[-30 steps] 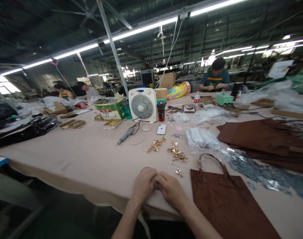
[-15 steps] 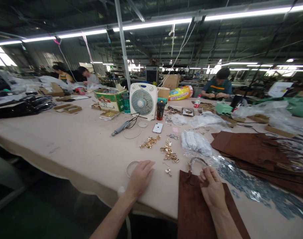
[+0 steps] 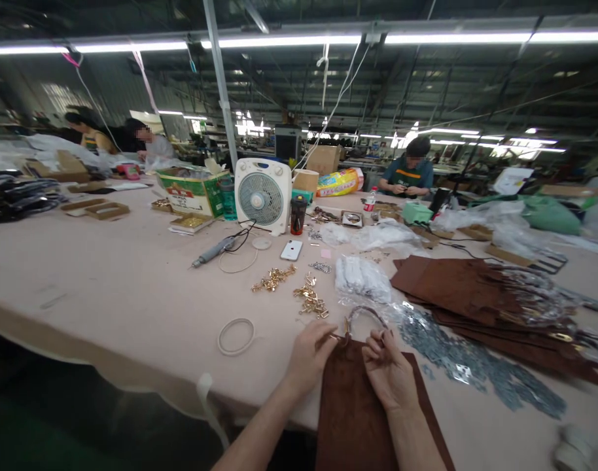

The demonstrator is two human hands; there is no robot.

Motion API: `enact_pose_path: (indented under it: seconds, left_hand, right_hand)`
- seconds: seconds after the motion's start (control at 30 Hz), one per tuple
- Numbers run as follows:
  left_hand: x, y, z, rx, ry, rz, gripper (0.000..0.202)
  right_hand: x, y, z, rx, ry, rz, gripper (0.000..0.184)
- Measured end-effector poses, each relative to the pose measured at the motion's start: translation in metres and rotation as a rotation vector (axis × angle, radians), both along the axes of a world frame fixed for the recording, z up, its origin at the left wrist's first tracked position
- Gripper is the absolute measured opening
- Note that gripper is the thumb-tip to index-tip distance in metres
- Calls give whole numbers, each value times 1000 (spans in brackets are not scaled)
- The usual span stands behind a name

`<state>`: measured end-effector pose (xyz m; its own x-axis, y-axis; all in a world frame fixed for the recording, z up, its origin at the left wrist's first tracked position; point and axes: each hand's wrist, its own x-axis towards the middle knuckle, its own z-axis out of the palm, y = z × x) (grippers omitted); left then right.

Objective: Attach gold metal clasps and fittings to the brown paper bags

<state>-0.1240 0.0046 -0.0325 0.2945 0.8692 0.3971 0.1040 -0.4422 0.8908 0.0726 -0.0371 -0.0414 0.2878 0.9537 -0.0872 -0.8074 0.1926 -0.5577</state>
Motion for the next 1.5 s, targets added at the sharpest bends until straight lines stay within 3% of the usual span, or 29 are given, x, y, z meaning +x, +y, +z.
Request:
enact_pose_path:
  seconds: [0.1,0.2,0.37,0.7,1.03,1.2,1.37,1.5]
  left_hand:
    - [31,-8,-8,-187,-228,-53,28]
    - [46,-9,-16,-293,-349,-68,32]
    - [43,-9,-14,-356,-382,-93,36]
    - [43,-12,-13,-277,-325,-85,30]
    - [44,-14,-15,-295,-341,-77,33]
    - [44,-14,-16,-311,-385,-87,31]
    - [43,-14,-18,-371,-453,-151,33]
    - [44,-12,-22,-471,-525,-136,43]
  right_hand:
    - [-3,-1,-6,-61,-159,60,26]
    - [-6,-1,-10,-108,-223,121,34]
    - [-14,-2,-8,-103,-270,134,36]
    - [-19,-3,-6,-79,-321,138,22]
    - [-23,0,-16,-99,-413,80,27]
    - [-27,-1,-13,-98,-417,81,30]
    - [-29,-3,-7,-67,-396,128,35]
    - [-28,-5,-8,-71,-525,44,31]
